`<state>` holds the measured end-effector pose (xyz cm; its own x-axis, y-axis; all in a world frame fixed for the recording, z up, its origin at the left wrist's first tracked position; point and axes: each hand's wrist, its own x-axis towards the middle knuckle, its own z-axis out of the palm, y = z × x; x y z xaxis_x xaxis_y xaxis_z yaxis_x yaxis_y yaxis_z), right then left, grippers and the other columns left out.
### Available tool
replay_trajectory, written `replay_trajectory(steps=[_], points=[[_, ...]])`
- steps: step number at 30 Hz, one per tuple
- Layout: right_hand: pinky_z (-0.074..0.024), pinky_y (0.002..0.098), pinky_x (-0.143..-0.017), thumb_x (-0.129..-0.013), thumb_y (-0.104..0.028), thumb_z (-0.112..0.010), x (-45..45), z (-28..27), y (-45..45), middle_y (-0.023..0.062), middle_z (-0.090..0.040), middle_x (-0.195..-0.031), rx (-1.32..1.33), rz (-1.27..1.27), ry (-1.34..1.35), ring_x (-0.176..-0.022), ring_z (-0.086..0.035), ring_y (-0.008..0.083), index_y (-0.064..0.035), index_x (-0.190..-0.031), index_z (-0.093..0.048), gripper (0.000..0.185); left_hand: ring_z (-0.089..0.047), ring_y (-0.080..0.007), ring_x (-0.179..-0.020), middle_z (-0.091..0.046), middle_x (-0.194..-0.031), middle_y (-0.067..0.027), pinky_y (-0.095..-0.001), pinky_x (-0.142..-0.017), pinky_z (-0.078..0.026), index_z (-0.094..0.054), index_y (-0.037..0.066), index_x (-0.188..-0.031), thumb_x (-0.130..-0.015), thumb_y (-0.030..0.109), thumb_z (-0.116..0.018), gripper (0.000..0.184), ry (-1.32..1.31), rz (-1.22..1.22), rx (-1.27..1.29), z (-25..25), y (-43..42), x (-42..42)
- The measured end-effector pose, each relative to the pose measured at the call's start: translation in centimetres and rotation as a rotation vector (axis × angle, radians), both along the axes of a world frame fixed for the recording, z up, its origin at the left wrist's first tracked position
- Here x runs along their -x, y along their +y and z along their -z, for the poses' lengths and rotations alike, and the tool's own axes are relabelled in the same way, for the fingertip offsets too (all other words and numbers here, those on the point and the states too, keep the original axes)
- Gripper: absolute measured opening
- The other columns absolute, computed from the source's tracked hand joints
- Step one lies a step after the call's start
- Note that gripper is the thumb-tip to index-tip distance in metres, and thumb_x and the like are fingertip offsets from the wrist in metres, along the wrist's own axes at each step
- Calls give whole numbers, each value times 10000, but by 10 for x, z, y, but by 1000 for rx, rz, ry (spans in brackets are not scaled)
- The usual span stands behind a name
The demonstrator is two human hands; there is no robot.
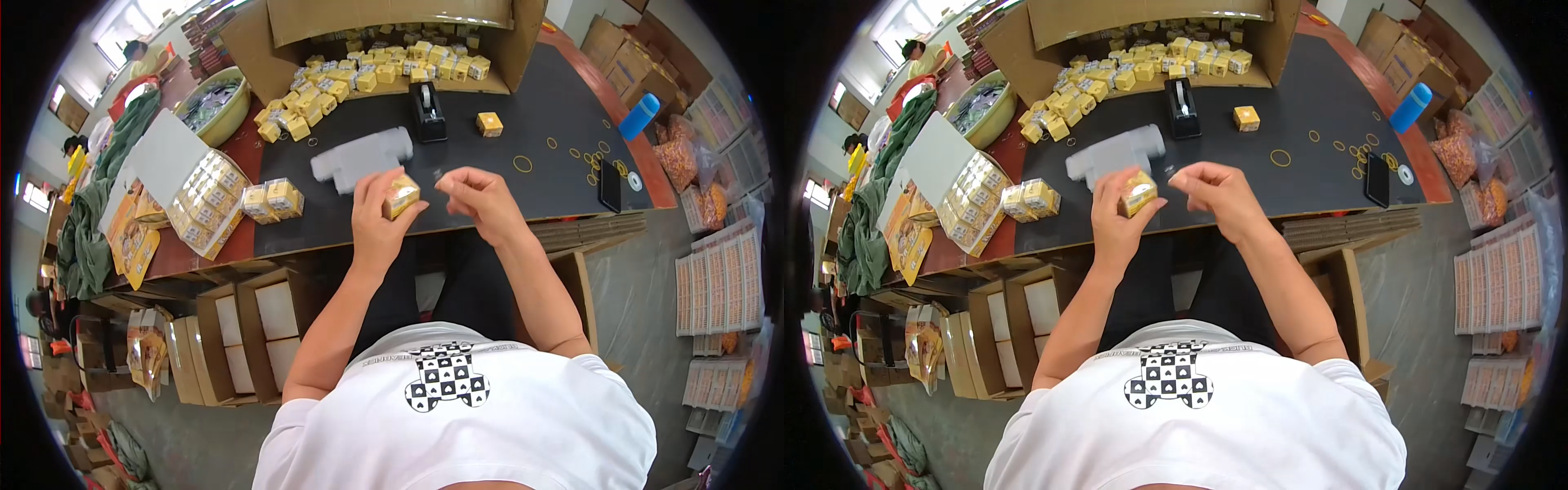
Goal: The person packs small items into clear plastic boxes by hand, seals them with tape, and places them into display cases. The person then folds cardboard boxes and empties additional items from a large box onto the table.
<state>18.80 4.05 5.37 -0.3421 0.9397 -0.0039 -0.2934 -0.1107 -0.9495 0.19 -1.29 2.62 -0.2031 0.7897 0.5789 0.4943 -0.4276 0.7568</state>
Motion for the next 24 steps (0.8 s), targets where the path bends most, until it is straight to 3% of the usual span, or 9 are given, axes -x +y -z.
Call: replay_trajectory(steps=[5, 9, 14, 20, 24], points=[[-424, 231, -577, -937, -108, -719, 11, -10, -27, 8, -554, -658, 129, -99, 9, -540, -406, 65, 4, -870, -721, 131, -611, -260, -940, -560, -1204, -87, -339, -808, -518, -665, 91, -1062, -740, 32, -838, 370, -41, 8, -87, -7, 4, -11], [-372, 221, -512, -941, -131, -715, 21, -8, -25, -15, -494, -577, 114, -29, -4, -475, -341, 56, -3, -828, -705, 171, -615, -267, -921, -564, -1210, -85, -349, -772, -527, -645, 111, -1006, -733, 30, -833, 341, 211, -41, -233, -1, 6, -5], [-364, 212, -495, -934, -166, -727, 22, -6, -23, -8, -500, -577, 210, -70, -44, -466, -344, 53, -9, -798, -693, 210, -621, -260, -907, -574, -1195, -80, -343, -734, -531, -643, 120, -1000, -726, 25, -824, 341, 480, -100, -340, -6, 6, 5], [-339, 204, -459, -932, -188, -727, 25, -2, -18, -10, -477, -546, 316, -143, -155, -440, -320, 48, -8, -809, -688, 222, -624, -237, -891, -583, -1181, -80, -333, -711, -530, -641, 112, -995, -727, 39, -821, 331, 565, -63, -354, -6, 6, 18], [-317, 201, -428, -952, -219, -716, 29, -2, -20, -9, -458, -518, 334, -163, -147, -421, -325, 51, -4, -837, -687, 245, -648, -272, -943, -596, -1236, -103, -357, -757, -550, -656, 98, -995, -708, 44, -853, 352, 482, -51, -225, 1, 3, 18]])
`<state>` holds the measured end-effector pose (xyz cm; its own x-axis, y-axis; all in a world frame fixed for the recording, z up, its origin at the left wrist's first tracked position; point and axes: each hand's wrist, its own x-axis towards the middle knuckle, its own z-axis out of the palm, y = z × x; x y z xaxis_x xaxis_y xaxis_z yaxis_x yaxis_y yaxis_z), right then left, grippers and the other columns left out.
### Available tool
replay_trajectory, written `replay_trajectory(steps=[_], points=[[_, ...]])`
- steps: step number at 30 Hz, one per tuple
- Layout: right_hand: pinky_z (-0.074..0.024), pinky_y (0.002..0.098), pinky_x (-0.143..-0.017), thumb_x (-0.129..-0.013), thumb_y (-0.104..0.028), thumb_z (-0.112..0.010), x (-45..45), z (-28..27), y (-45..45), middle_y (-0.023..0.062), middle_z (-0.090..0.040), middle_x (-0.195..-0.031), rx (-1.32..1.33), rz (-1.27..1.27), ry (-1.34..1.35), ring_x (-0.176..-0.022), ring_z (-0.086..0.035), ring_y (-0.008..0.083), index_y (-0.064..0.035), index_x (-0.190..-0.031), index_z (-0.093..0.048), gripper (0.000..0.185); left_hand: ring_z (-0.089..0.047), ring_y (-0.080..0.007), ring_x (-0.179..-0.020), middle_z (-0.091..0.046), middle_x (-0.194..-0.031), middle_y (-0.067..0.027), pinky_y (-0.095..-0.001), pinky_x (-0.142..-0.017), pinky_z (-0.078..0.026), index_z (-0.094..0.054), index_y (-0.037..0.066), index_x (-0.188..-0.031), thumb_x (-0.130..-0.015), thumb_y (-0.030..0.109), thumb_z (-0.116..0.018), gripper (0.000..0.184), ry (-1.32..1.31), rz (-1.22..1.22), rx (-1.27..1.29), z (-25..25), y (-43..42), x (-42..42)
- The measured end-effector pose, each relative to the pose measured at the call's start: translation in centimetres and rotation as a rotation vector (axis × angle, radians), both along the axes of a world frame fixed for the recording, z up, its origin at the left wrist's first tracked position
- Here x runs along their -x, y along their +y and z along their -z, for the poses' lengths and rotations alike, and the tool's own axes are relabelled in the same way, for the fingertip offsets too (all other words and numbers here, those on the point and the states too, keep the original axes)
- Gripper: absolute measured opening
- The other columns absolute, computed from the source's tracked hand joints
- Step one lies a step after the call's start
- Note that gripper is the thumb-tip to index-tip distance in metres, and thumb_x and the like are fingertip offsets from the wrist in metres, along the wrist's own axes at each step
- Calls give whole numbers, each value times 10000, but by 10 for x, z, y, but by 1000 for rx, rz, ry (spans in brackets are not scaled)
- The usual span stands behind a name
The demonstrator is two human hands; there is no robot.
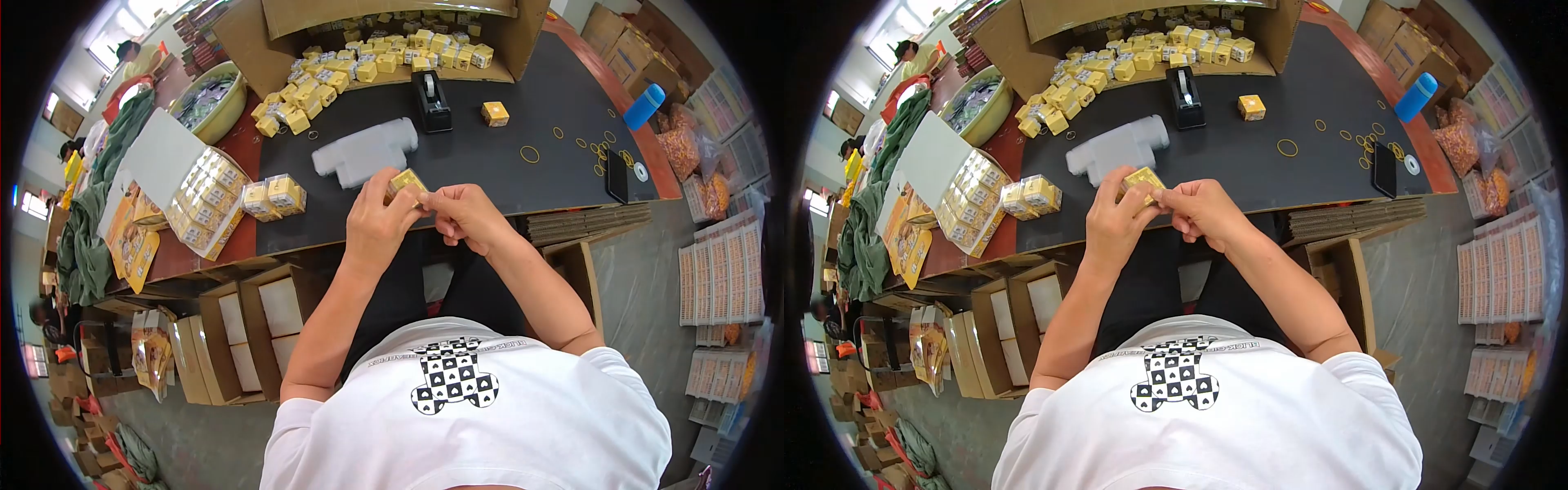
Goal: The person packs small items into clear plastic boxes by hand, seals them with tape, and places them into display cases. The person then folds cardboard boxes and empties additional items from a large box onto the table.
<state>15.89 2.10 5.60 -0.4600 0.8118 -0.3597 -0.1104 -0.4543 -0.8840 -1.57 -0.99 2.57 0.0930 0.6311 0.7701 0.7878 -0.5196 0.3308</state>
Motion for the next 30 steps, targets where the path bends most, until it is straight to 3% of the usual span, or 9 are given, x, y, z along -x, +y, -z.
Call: replay_trajectory(steps=[5, 11, 15, 16, 20, 21, 25, 26, 30], points=[[-300, 205, -407, -945, -254, -741, -1, 6, 2, 13, -489, -523, 314, -47, 365, -413, -351, 59, -8, -842, -681, 273, -623, -230, -872, -583, -1189, -90, -337, -712, -536, -639, 106, -989, -714, 78, -840, 342, -38, -51, -27, -1, 3, -2], [-315, 214, -406, -973, -258, -717, -6, 14, 8, 17, -506, -548, 266, -89, 293, -424, -366, 57, -11, -846, -664, 282, -624, -238, -862, -578, -1184, -95, -343, -707, -539, -632, 92, -998, -701, 96, -861, 375, 68, -53, -68, -9, 4, 1], [-413, 238, -463, -987, -237, -693, 2, 17, 2, 32, -572, -632, -163, 9, -81, -486, -460, 90, 6, -935, -654, 252, -615, -231, -879, -574, -1192, -96, -320, -743, -531, -620, 84, -1039, -713, 102, -877, 415, -140, 114, 106, -21, 2, 5], [-413, 238, -463, -987, -237, -693, 3, 19, 1, 32, -572, -632, -164, 2, -83, -486, -460, 90, 6, -935, -654, 252, -615, -231, -879, -574, -1192, -96, -320, -743, -531, -620, 84, -1039, -713, 102, -877, 415, -142, 107, 105, -21, 1, 5], [-510, 253, -620, -958, -241, -731, 9, 31, -5, 65, -648, -792, -731, 181, -363, -651, -587, 139, 9, -1074, -627, 295, -604, -234, -967, -569, -1210, -97, -321, -818, -518, -584, 70, -1137, -742, 88, -873, 490, -511, 306, 409, -19, -3, 4], [-510, 253, -620, -958, -241, -731, 9, 33, -7, 65, -648, -792, -731, 186, -362, -651, -587, 139, 9, -1074, -627, 295, -604, -234, -967, -569, -1210, -97, -321, -818, -518, -584, 70, -1137, -742, 88, -873, 490, -507, 309, 409, -17, -3, 3], [-502, 269, -774, -900, -159, -766, 8, 38, -15, 72, -682, -991, -590, 110, 90, -850, -619, 141, -29, -1198, -589, 370, -588, -256, -1077, -560, -1249, -99, -348, -904, -499, -533, 59, -1212, -792, 77, -833, 516, -1095, 321, 498, -5, -2, 2], [-502, 269, -774, -900, -159, -766, 4, 35, -13, 72, -682, -991, -595, 105, 89, -850, -619, 141, -29, -1198, -589, 370, -588, -256, -1077, -560, -1249, -99, -348, -904, -499, -533, 59, -1212, -792, 77, -833, 516, -1098, 321, 491, 1, -2, 3], [-510, 314, -843, -802, -91, -803, -31, 2, 4, 88, -680, -1080, -969, 48, -330, -955, -641, 183, -48, -1237, -572, 495, -587, -264, -1120, -561, -1278, -102, -367, -933, -495, -498, 36, -1308, -801, 81, -803, 594, -922, 490, 513, 23, 2, 12]])
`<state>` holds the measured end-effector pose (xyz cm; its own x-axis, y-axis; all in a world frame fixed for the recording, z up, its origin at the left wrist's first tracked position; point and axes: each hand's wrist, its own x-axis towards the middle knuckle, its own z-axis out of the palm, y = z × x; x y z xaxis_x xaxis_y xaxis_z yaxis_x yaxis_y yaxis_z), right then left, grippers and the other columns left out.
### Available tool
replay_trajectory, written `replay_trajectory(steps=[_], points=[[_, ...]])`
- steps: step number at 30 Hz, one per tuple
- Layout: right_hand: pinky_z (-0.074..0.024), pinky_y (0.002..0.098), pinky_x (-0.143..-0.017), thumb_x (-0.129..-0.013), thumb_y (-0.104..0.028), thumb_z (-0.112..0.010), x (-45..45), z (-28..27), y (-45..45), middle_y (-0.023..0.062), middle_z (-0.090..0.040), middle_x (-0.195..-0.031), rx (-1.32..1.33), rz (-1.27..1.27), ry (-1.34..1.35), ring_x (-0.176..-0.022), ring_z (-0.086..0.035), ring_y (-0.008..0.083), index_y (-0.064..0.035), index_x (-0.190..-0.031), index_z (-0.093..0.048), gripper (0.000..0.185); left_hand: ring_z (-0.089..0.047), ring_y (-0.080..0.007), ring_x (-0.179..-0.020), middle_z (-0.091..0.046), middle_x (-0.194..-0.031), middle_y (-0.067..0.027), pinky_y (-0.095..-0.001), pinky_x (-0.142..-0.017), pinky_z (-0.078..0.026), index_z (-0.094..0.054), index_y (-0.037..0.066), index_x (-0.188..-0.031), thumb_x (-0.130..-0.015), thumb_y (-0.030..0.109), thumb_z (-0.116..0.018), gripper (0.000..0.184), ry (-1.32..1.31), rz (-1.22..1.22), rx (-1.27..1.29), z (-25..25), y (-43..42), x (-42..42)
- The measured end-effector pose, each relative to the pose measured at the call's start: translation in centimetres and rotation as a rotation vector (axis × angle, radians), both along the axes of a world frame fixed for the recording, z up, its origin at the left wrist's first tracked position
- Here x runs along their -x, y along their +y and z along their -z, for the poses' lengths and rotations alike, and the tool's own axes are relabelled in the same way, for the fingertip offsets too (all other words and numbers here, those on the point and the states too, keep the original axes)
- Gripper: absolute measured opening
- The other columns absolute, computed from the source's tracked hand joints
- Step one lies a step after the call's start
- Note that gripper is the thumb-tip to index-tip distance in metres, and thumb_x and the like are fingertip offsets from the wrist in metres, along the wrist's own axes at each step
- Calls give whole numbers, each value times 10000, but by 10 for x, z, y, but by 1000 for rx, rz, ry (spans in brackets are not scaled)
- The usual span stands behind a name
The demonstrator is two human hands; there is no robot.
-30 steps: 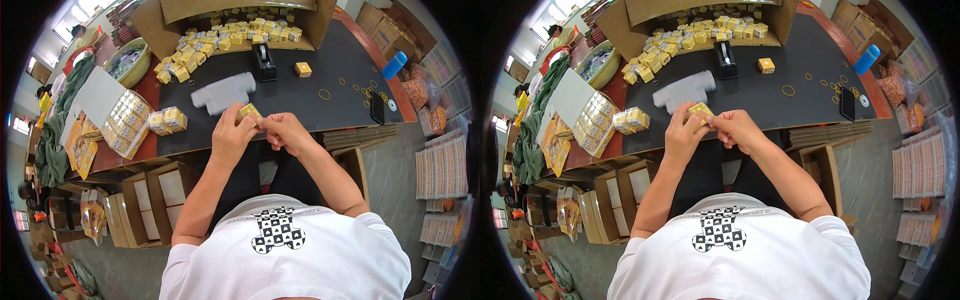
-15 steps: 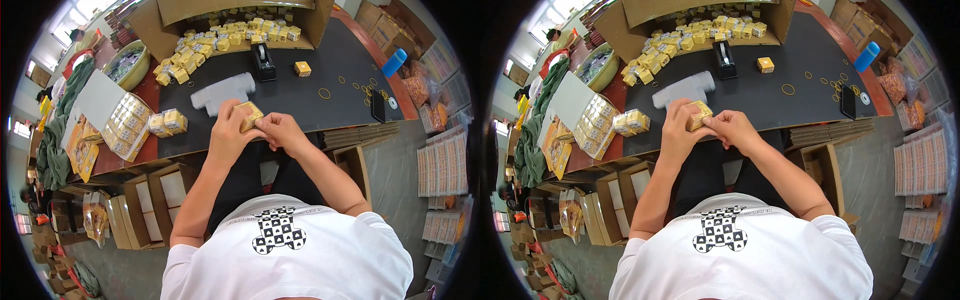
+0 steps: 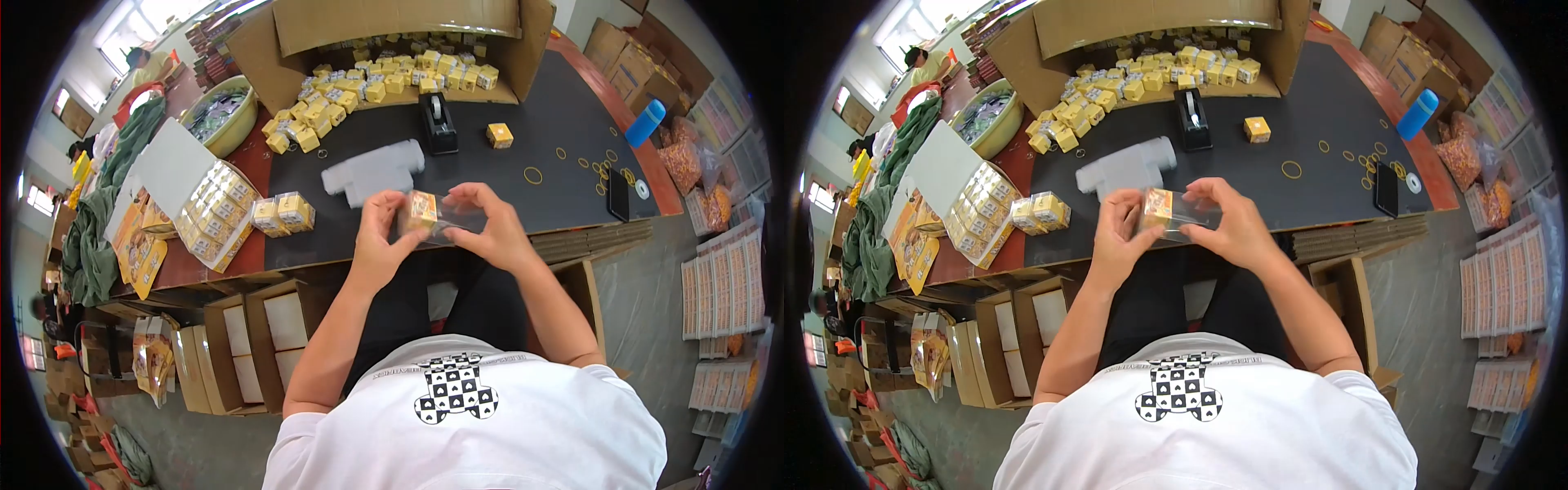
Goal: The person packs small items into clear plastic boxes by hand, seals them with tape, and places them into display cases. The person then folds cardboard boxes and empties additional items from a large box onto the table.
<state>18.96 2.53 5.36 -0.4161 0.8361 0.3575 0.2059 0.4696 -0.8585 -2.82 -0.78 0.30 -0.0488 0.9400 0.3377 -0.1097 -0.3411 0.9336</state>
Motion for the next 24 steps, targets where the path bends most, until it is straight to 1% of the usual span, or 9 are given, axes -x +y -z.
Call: replay_trajectory(steps=[1, 5, 8, 10, 13, 15, 18, 20, 24], points=[[-510, 314, -843, -802, -91, -803, 1, -10, 3, 88, -680, -1080, -11, -5, -3, -955, -641, 183, -48, -1237, -572, 495, -587, -264, -1120, -561, -1278, -102, -367, -933, -495, -498, 36, -1308, -801, 81, -803, 594, -3, -5, -11, -5, 0, 0], [-520, 362, -884, -729, -56, -811, 8, -46, 8, 111, -680, -1149, -519, -93, -737, -1047, -642, 246, -56, -1244, -571, 569, -592, -246, -1128, -589, -1284, -109, -358, -952, -491, -489, 48, -1386, -780, 67, -802, 683, 770, -115, -212, -27, -6, -7], [-519, 357, -888, -732, -65, -822, 24, -44, 13, 110, -685, -1197, -513, -219, -737, -1081, -617, 273, -80, -1199, -608, 514, -626, -215, -1059, -658, -1231, -113, -328, -944, -492, -531, 26, -1312, -770, 40, -811, 610, 766, 26, 68, -28, -6, -13], [-515, 327, -835, -754, -100, -823, 23, -41, 34, 69, -704, -1187, -437, -328, -187, -985, -628, 242, -86, -1086, -668, 367, -634, -214, -1071, -692, -1177, -124, -321, -935, -503, -552, 27, -1290, -762, 24, -807, 586, 449, 36, 368, -21, -4, 0], [-516, 310, -763, -815, -95, -779, 6, -26, 101, 46, -740, -1023, -462, -90, -81, -852, -646, 216, -57, -959, -717, 162, -622, -204, -1016, -656, -1190, -97, -311, -914, -502, -549, 53, -1326, -753, 30, -823, 636, 158, 27, 240, 8, 0, 14], [-519, 306, -705, -850, -94, -740, -15, -9, 157, 50, -742, -857, -50, 314, -245, -733, -648, 201, -21, -909, -734, 95, -634, -204, -983, -665, -1144, -78, -309, -899, -509, -568, 52, -1283, -751, 18, -836, 597, -124, -15, 129, 18, 6, 15], [-519, 313, -679, -855, -104, -722, -40, 22, 247, 67, -723, -765, -95, 468, -324, -669, -633, 199, -2, -881, -740, 107, -628, -207, -1017, -659, -1131, -73, -311, -903, -507, -576, 41, -1269, -742, 32, -861, 599, 35, -10, 10, 47, 16, 17], [-534, 346, -712, -840, -130, -736, -46, 38, 300, 81, -727, -818, -48, 573, -409, -711, -654, 255, -25, -988, -738, 182, -635, -215, -1023, -663, -1131, -84, -309, -907, -505, -574, 24, -1252, -728, 47, -879, 607, 414, -128, 42, 62, 13, 16], [-538, 383, -771, -813, -115, -749, -22, 70, 375, 107, -716, -933, -117, 714, -459, -834, -667, 308, -37, -1093, -710, 292, -653, -224, -981, -666, -1130, -92, -309, -881, -516, -575, 22, -1239, -724, 71, -891, 606, 276, -137, 72, 63, 19, 18]])
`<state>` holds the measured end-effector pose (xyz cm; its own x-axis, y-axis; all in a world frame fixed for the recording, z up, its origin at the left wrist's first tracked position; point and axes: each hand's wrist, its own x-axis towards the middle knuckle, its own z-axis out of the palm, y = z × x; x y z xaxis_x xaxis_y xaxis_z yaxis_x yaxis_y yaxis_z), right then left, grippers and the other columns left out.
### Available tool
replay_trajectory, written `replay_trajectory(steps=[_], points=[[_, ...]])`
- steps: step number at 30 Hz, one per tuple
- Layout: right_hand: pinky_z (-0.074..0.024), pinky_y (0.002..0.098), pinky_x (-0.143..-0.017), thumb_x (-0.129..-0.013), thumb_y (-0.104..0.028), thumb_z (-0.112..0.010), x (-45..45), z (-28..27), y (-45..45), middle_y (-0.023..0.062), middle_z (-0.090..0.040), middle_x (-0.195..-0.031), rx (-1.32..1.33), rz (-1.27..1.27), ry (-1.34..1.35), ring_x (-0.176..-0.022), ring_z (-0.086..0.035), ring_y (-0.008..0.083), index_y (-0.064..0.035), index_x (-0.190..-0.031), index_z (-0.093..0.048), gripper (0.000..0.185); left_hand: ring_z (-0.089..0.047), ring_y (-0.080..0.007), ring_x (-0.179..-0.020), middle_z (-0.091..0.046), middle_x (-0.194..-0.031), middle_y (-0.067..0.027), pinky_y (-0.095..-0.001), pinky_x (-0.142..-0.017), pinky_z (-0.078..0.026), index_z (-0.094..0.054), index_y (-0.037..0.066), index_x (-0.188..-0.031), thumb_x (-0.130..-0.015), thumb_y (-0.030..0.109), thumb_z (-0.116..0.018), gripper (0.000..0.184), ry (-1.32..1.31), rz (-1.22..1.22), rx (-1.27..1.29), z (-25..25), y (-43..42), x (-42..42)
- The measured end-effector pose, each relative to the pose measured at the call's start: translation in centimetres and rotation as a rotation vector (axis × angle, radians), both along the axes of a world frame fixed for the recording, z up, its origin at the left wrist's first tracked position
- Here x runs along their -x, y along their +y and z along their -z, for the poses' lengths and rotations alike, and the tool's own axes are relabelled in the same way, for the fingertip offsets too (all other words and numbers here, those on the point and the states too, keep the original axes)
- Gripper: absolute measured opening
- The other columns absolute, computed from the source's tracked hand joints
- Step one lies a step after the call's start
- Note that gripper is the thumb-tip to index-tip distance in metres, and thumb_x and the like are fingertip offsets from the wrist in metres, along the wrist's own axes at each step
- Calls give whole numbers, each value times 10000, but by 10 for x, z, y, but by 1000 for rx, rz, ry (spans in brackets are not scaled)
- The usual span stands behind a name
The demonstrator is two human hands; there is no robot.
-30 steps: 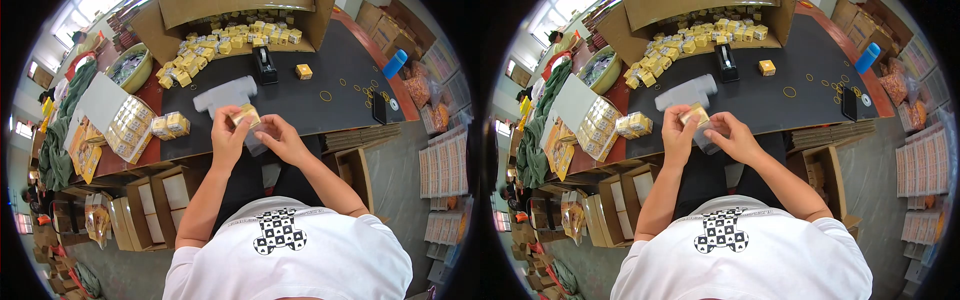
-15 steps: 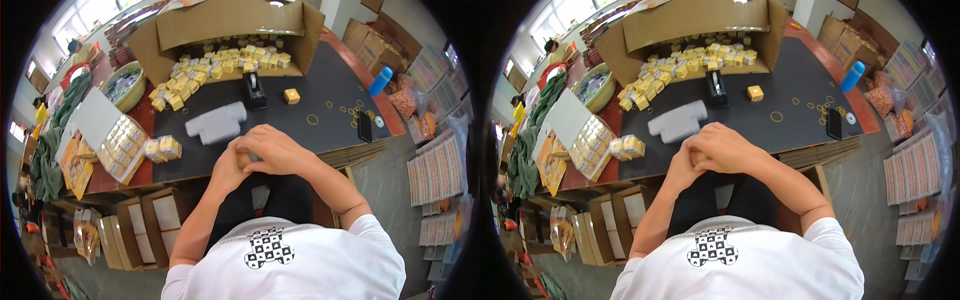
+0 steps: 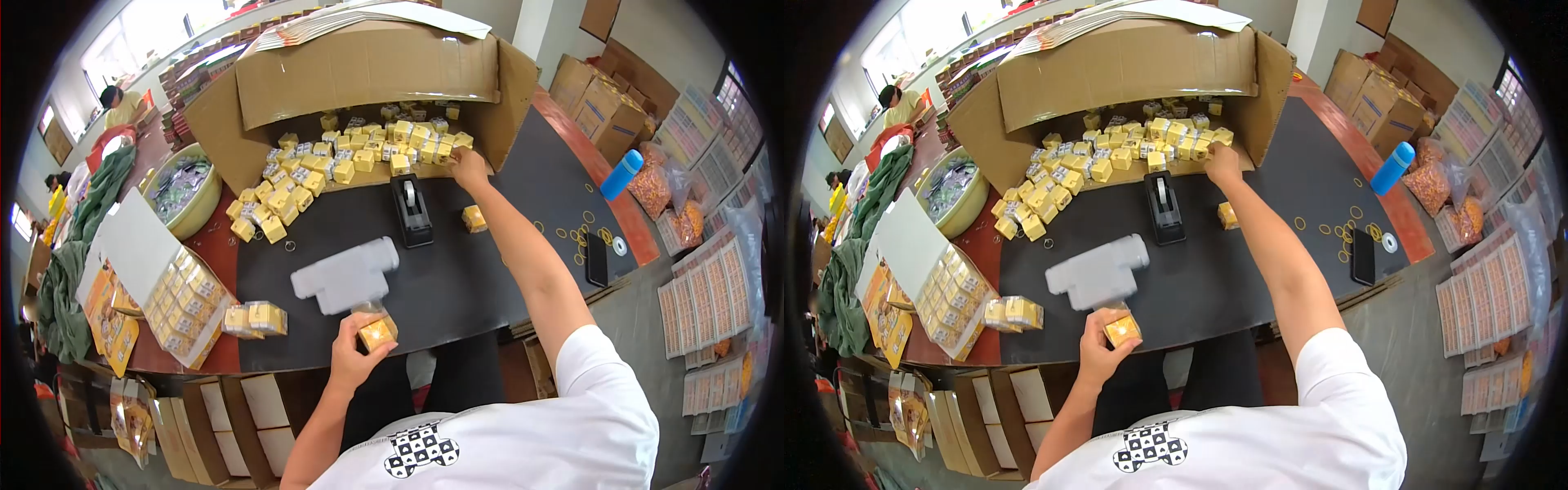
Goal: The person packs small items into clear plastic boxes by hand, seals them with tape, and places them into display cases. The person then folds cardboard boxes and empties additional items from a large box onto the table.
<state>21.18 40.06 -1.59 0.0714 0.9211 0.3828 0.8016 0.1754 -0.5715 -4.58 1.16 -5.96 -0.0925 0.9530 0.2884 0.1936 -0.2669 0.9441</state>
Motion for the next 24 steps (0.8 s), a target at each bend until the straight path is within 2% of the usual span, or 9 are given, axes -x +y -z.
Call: replay_trajectory(steps=[2, 6, 12, 17, 21, 22, 24], points=[[-539, 396, -790, -805, -111, -753, 8, 11, 24, 115, -712, -972, -22, 38, -17, -874, -671, 326, -42, -1128, -701, 334, -659, -227, -967, -667, -1130, -95, -309, -872, -520, -575, 22, -1235, -723, 78, -895, 606, -40, -10, 9, -2, 0, 1], [-530, 427, -875, -770, -78, -763, 14, 27, 52, 131, -658, -1129, -264, -50, -206, -1053, -635, 372, -54, -1203, -666, 445, -647, -193, -947, -647, -1170, -121, -302, -889, -532, -542, 4, -1227, -745, -47, -838, 568, -13, 7, 126, -8, -7, 0], [-528, 394, -910, -743, -44, -764, -14, 15, 38, 131, -627, -1174, -200, -291, -315, -1108, -612, 359, -48, -1222, -653, 492, -660, -191, -893, -658, -1139, -118, -292, -858, -542, -541, 5, -1226, -743, -47, -842, 572, 48, -3, 82, -7, -8, -4], [-534, 384, -927, -764, -32, -764, -18, -21, -4, 119, -638, -1168, -33, -364, -133, -1088, -625, 333, -42, -1329, -601, 589, -663, -187, -909, -663, -1173, -128, -283, -847, -541, -537, 7, -1231, -744, -47, -840, 576, 79, 13, 30, 1, -6, 4], [-514, 388, -984, -803, -30, -751, -26, -71, -101, 126, -643, -1145, 281, -703, 804, -1083, -621, 307, -27, -1410, -552, 638, -664, -194, -928, -653, -1214, -137, -282, -842, -537, -546, 11, -1217, -745, -40, -839, 558, 144, 38, -74, 0, -4, 4], [-514, 388, -984, -803, -30, -751, -27, -81, -125, 126, -643, -1145, 279, -698, 803, -1083, -621, 307, -27, -1410, -552, 638, -664, -194, -928, -653, -1214, -137, -282, -842, -537, -546, 11, -1217, -745, -40, -839, 558, 143, 44, -75, -4, -4, 3], [-508, 393, -1009, -823, -65, -748, -22, -95, -175, 130, -649, -1149, 352, -849, 1035, -1080, -624, 300, -31, -1419, -551, 628, -657, -211, -985, -641, -1247, -142, -302, -876, -527, -562, 14, -1207, -735, -16, -850, 554, -60, 114, -9, -14, -8, 1]])
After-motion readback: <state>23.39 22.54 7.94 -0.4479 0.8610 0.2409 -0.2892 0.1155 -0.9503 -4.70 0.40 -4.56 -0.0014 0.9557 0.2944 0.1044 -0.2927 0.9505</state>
